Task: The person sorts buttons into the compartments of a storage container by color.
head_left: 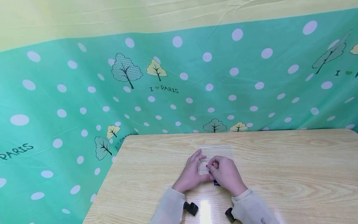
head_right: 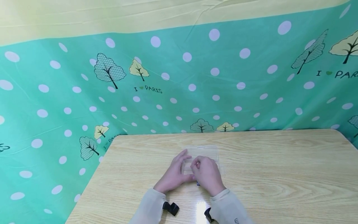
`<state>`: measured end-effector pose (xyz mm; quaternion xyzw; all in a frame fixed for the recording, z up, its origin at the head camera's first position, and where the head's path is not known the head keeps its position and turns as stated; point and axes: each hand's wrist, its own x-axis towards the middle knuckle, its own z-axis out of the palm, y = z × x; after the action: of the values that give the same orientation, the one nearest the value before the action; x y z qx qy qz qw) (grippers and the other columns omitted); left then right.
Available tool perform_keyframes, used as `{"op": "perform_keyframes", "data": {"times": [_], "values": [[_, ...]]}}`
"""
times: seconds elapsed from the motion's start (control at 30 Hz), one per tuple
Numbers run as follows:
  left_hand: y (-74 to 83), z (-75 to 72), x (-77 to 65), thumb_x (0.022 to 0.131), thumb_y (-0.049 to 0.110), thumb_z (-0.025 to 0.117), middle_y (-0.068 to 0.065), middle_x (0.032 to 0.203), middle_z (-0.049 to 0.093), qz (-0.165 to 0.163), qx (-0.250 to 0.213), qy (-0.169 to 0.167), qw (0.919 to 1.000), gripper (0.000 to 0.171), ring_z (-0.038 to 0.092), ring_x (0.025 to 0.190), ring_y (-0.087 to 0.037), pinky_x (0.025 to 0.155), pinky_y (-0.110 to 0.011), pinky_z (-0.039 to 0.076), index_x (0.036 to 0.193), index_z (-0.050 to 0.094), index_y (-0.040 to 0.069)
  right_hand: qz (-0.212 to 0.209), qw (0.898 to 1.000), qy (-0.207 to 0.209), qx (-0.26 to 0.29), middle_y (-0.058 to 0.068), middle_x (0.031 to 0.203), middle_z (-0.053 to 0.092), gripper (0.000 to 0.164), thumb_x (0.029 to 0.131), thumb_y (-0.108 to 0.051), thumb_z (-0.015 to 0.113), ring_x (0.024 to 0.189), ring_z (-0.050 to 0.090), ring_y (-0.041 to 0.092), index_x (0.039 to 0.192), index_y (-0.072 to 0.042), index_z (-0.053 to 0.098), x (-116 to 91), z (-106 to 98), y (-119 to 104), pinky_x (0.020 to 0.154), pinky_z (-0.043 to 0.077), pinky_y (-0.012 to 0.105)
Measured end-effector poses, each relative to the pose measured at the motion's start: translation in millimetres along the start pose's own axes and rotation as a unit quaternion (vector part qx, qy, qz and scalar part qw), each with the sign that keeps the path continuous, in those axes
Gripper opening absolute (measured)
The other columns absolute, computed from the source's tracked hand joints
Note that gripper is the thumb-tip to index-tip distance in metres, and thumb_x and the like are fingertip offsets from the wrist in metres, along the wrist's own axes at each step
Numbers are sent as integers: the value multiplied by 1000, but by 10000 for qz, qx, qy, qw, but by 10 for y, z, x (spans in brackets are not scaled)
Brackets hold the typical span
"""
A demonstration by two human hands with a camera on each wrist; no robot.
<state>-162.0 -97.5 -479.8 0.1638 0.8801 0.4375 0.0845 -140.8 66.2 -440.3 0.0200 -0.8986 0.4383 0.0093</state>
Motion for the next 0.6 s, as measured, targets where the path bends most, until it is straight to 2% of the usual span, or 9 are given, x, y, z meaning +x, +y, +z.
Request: {"op": "perform_keyframes", "data": {"times": [0.6], "values": [[2,-5,2,73,42,87,-1,167,21,6,2,16,10000,83,18,151,-29,118,-60,25,141,52,12,-232,9994,-15,-271,-5,63,52,11,86,-5,69,58,48,11,78,-13,70,21,69,-27,54,39,26]]}}
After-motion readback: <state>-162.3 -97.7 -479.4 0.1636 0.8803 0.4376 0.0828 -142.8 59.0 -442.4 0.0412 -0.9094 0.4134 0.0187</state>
